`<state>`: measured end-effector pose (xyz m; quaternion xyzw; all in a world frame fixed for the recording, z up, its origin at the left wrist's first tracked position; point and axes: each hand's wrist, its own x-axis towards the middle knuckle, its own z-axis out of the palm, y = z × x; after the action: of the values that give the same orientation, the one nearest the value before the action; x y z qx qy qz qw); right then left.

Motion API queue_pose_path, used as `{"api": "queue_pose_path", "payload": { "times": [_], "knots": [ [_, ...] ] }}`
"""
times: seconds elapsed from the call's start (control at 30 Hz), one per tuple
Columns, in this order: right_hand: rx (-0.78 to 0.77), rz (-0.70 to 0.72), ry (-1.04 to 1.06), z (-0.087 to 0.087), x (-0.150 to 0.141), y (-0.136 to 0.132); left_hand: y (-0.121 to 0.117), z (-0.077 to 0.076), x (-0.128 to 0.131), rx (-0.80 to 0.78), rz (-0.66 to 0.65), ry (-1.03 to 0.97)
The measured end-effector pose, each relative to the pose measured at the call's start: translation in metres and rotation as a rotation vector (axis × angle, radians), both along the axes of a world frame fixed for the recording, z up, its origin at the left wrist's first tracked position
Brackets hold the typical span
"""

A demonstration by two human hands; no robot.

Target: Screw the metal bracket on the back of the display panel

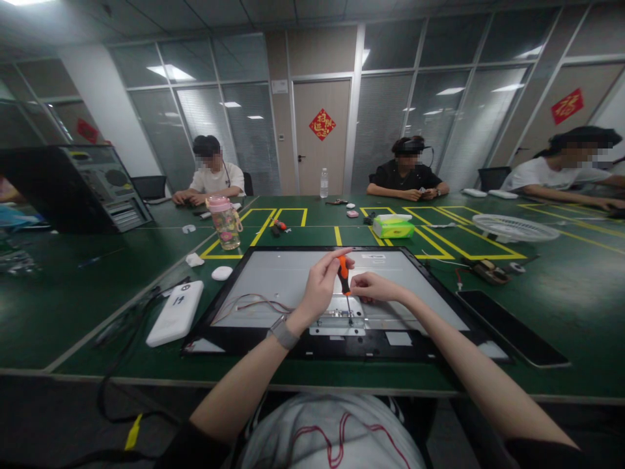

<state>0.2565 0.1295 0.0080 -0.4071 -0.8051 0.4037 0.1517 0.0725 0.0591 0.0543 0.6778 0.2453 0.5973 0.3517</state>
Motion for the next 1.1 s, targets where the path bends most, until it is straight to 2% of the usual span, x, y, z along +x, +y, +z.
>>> {"api": "queue_pose_path", "payload": {
  "times": [0.13, 0.33, 0.47, 0.67, 0.9, 1.1],
  "knots": [
    [0.003, 0.006, 0.002, -0.0006, 0.0000, 0.0004, 0.0004, -0.0003, 0.0011, -0.023, -0.044, -0.011],
    [-0.004, 0.012, 0.015, 0.0002, 0.0002, -0.0004, 0.0012, -0.0008, -0.0004, 0.121, 0.136, 0.047],
    [-0.001, 0.011, 0.006, 0.0017, -0.0001, -0.0018, -0.0005, 0.0003, -0.0020, 0.087, 0.067, 0.043],
    [-0.004, 0.020, 0.016, -0.0007, 0.0007, 0.0002, 0.0003, 0.0006, 0.0001, -0.053, -0.051, -0.029],
    [0.000, 0.018, 0.008, -0.0019, 0.0007, 0.0013, 0.0005, -0.0010, -0.0006, 0.100, 0.134, 0.043],
    [-0.011, 0.020, 0.022, -0.0007, 0.0009, 0.0003, -0.0002, 0.0007, -0.0029, 0.076, 0.047, 0.059]
  ]
}}
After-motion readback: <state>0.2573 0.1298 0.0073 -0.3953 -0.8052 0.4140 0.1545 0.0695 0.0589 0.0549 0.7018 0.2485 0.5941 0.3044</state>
